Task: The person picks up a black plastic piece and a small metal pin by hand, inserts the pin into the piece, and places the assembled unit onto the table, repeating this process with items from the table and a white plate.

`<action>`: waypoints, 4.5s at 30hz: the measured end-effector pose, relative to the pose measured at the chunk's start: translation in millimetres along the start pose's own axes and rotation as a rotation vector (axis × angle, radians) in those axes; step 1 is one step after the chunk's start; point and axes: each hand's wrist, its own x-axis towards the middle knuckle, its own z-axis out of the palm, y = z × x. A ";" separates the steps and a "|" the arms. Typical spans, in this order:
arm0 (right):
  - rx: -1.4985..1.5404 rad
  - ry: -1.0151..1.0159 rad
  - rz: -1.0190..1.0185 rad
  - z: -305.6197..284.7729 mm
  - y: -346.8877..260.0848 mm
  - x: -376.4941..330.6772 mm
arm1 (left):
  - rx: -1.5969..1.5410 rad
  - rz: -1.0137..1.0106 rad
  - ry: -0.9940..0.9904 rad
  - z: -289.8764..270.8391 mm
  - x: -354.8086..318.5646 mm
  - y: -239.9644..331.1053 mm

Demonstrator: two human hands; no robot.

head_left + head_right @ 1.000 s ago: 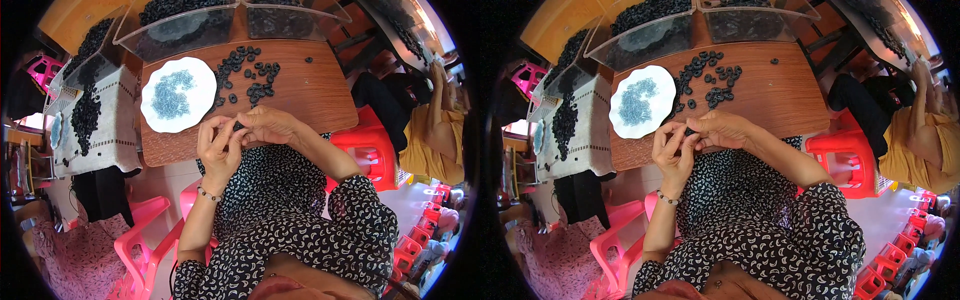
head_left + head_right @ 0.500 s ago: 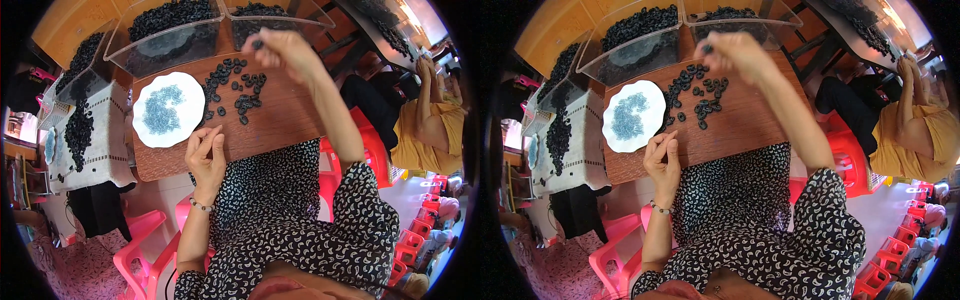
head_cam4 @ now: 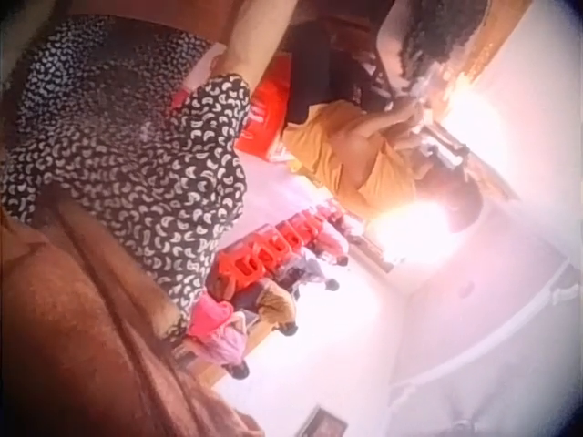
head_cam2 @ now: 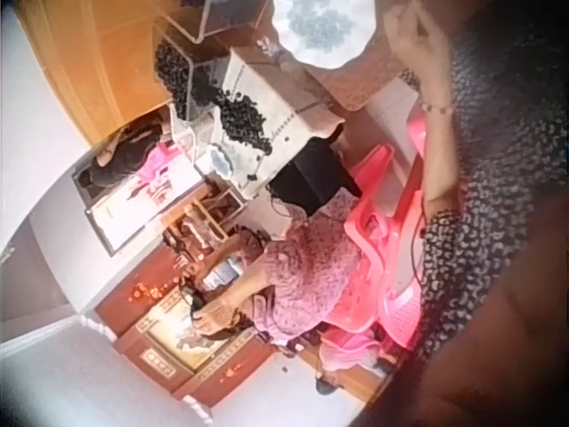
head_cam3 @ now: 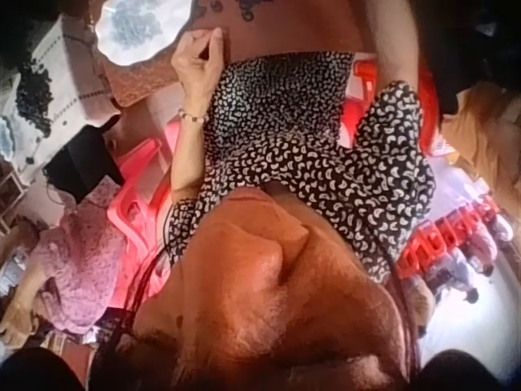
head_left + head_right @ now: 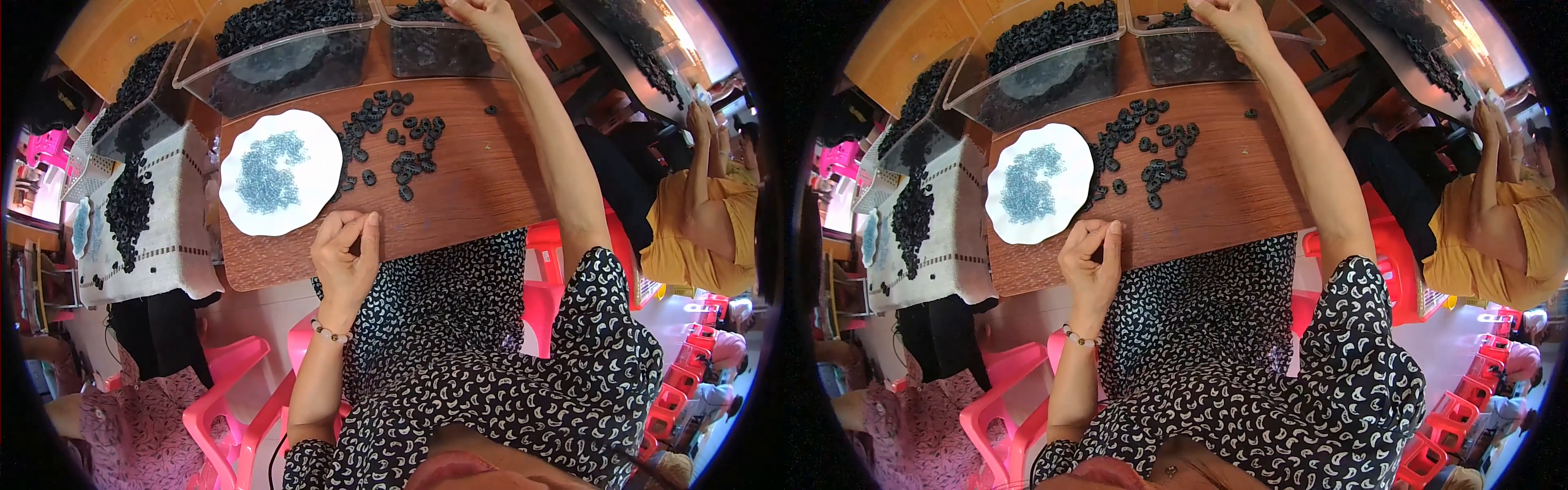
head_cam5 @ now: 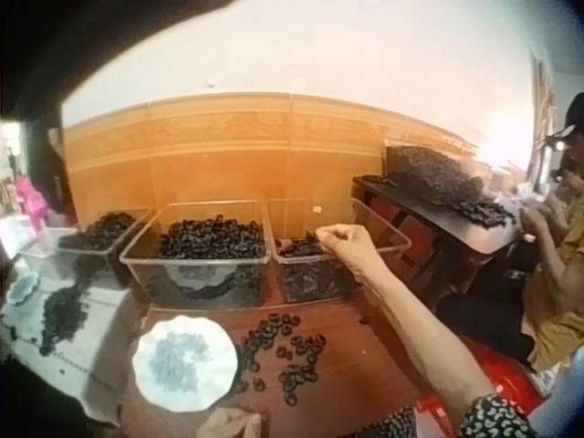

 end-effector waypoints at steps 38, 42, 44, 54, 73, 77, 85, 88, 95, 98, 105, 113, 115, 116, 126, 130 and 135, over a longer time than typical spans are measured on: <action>0.143 -0.693 0.023 84.9 -7.1 -198.4 | -0.023 0.090 0.080 1.1 -1.5 -1.8; 0.104 -0.697 -0.022 90.1 -9.8 -203.4 | 0.122 0.211 0.074 -0.6 -4.4 -8.3; -0.045 -0.644 -0.193 90.8 -18.5 -203.8 | 0.087 0.156 0.044 -0.7 -5.7 -10.2; -0.156 -0.649 -0.479 101.9 -22.1 -184.6 | -0.024 0.059 0.077 -1.4 -0.4 -8.9; -0.575 -0.550 -0.552 195.2 20.6 -116.7 | -0.103 -0.059 0.078 -2.3 -0.1 -2.0; -0.555 -0.523 -0.572 192.2 24.0 -117.8 | -0.100 -0.056 0.073 -2.8 1.7 -3.1; -0.220 -0.720 -0.379 137.8 -18.7 -128.2 | -0.158 -0.104 0.111 -4.3 -0.8 -5.1; -0.191 -0.755 -0.394 109.1 -24.4 -139.1 | -0.140 -0.091 0.125 -4.8 -0.8 -5.5; -0.169 -0.910 -0.232 80.1 -34.7 -164.4 | -0.015 0.111 0.116 -0.9 -0.6 -8.8; -0.157 -0.929 -0.163 78.5 -32.3 -168.4 | -0.012 0.163 0.092 0.7 -1.8 -9.7; -0.125 -0.876 -0.253 77.3 -18.6 -174.6 | 0.028 0.195 0.000 1.3 -4.2 -7.4; -0.195 -0.840 -0.250 73.0 -12.4 -189.7 | 0.061 0.214 -0.054 3.4 -5.7 -8.8; -0.243 -0.795 -0.207 73.9 -16.4 -195.0 | 0.074 0.226 -0.062 3.7 -6.1 -8.8; -0.242 -0.794 -0.206 73.7 -16.9 -195.9 | 0.073 0.230 -0.069 3.2 -6.0 -8.4; -0.191 -0.679 -0.047 72.9 -19.9 -194.1 | 0.034 0.192 -0.039 1.2 -2.4 -7.2; -0.184 -0.519 -0.086 62.6 -2.7 -168.9 | 0.027 0.188 0.007 0.8 -0.2 -4.1; -0.532 -0.353 -0.245 50.0 20.8 -136.7 | 0.043 0.079 0.006 -0.5 -1.1 -6.1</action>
